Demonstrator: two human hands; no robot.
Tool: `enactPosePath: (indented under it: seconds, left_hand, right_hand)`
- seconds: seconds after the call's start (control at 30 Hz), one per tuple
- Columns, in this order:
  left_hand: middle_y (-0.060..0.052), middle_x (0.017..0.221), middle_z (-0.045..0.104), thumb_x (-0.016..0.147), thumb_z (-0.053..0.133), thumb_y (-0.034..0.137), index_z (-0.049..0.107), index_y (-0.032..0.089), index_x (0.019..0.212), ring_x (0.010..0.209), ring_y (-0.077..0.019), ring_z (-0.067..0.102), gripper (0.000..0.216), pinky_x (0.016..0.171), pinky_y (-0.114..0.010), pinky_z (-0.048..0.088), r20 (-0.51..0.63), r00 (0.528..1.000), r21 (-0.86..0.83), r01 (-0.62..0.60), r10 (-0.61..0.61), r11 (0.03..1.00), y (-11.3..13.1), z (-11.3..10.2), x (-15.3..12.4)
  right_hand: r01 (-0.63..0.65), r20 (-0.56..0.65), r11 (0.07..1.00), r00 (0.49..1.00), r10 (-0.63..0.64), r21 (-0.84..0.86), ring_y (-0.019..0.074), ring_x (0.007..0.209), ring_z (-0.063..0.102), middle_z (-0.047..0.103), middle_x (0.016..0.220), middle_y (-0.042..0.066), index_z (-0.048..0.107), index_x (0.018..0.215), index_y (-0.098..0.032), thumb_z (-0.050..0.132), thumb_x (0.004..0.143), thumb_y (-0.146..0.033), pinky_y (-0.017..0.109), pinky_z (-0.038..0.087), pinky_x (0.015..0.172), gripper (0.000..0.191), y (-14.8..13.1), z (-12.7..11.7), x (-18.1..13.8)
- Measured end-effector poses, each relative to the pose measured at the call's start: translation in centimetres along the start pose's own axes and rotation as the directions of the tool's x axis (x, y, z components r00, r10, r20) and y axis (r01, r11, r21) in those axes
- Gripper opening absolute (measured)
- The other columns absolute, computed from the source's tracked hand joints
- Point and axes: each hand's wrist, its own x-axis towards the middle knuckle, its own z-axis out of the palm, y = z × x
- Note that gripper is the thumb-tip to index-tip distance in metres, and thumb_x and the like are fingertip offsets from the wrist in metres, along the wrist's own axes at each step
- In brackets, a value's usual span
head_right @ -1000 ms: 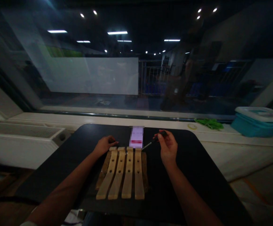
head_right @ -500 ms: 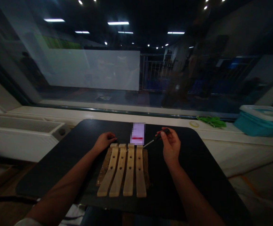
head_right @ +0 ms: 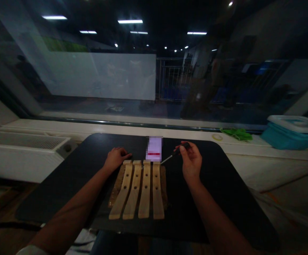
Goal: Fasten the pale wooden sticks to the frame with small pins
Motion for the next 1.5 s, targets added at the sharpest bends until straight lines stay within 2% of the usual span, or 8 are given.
enactPosePath:
  seconds: [0.23,0.43,0.67,0.87,1.07,1.2,1.37,1.5]
  left_hand:
    - [-0.007,0.092,0.072,0.082,0.066,0.025,0.072,0.018,0.088,0.092,-0.022,0.064,0.012,0.083,-0.029,0.045,0.031,0.999,-0.009,-0.034,0.034,0.999,-0.4,-0.3,0.1]
    - [-0.01,0.09,0.072,0.082,0.063,0.019,0.072,0.017,0.082,0.096,-0.026,0.063,0.01,0.091,-0.034,0.044,0.016,0.998,-0.044,-0.06,0.061,0.997,-0.4,-0.7,-0.2]
    - [-0.011,0.091,0.072,0.082,0.059,0.021,0.071,0.016,0.086,0.092,-0.0258,0.065,0.013,0.089,-0.036,0.047,-0.031,0.999,-0.242,0.022,-0.031,0.97,-0.7,-1.0,-0.2]
    - [-0.011,0.098,0.073,0.077,0.063,0.036,0.072,0.013,0.09,0.094,-0.0247,0.066,0.028,0.086,-0.033,0.049,-0.022,0.989,-0.54,0.113,-0.148,0.834,-1.1,-2.7,-0.1]
    - [-0.011,0.085,0.073,0.055,0.076,0.057,0.072,0.013,0.081,0.074,-0.0212,0.065,0.052,0.063,-0.028,0.049,0.058,0.981,-0.739,0.167,-0.186,0.653,0.0,-5.1,-1.6]
    - [-0.008,0.077,0.071,0.051,0.079,0.056,0.069,0.014,0.077,0.068,-0.0172,0.064,0.05,0.059,-0.025,0.048,0.079,0.987,-0.815,0.146,-0.142,0.561,1.6,-6.6,-3.4]
    - [-0.006,0.078,0.071,0.054,0.08,0.047,0.065,0.015,0.074,0.072,-0.0174,0.065,0.04,0.065,-0.025,0.051,0.106,0.994,-0.868,0.112,-0.041,0.483,4.5,-8.0,-5.9]
    - [-0.005,0.076,0.071,0.057,0.078,0.042,0.061,0.016,0.072,0.07,-0.0175,0.066,0.035,0.066,-0.027,0.051,0.162,0.982,-0.895,0.107,0.093,0.434,6.8,-8.3,-7.3]
  right_hand:
    - [0.024,0.01,0.999,1.0,-0.024,-0.024,0.012,0.061,0.067,0.07,0.069,-0.001,0.065,0.087,-0.02,0.074,0.071,-0.035,0.026,0.055,0.059,0.024,0.0,0.0,0.0]
    - [0.027,0.009,1.0,1.0,-0.028,0.015,0.01,0.059,0.066,0.07,0.068,-0.003,0.066,0.085,-0.02,0.075,0.07,-0.034,0.023,0.055,0.059,0.023,0.0,0.0,0.1]
    - [0.025,0.022,0.999,0.999,-0.026,0.041,0.0105,0.059,0.068,0.071,0.069,-0.003,0.066,0.087,-0.02,0.075,0.07,-0.035,0.023,0.056,0.058,0.024,-0.1,0.1,0.1]
    - [0.009,-0.014,0.997,1.0,-0.008,0.082,0.0088,0.057,0.067,0.071,0.067,-0.004,0.066,0.084,-0.02,0.078,0.066,-0.037,0.021,0.055,0.058,0.028,-0.2,0.2,0.3]
    - [0.01,-0.037,0.996,0.999,-0.007,0.092,0.0099,0.057,0.066,0.069,0.066,-0.003,0.066,0.083,-0.02,0.079,0.063,-0.04,0.023,0.055,0.057,0.031,0.0,0.4,0.5]
    - [0.02,-0.032,0.997,0.999,-0.018,0.073,0.0105,0.058,0.066,0.068,0.067,-0.003,0.064,0.083,-0.02,0.077,0.064,-0.043,0.025,0.056,0.059,0.032,-0.1,0.5,0.6]
    - [0.047,-0.017,0.997,0.999,-0.046,0.065,0.0106,0.059,0.066,0.068,0.068,-0.004,0.062,0.085,-0.02,0.076,0.066,-0.045,0.024,0.055,0.058,0.034,-0.5,0.6,0.7]
    - [0.039,-0.006,0.996,0.999,-0.039,0.085,0.0099,0.06,0.066,0.067,0.07,-0.004,0.062,0.086,-0.021,0.075,0.067,-0.042,0.025,0.055,0.061,0.031,-0.6,0.6,0.7]
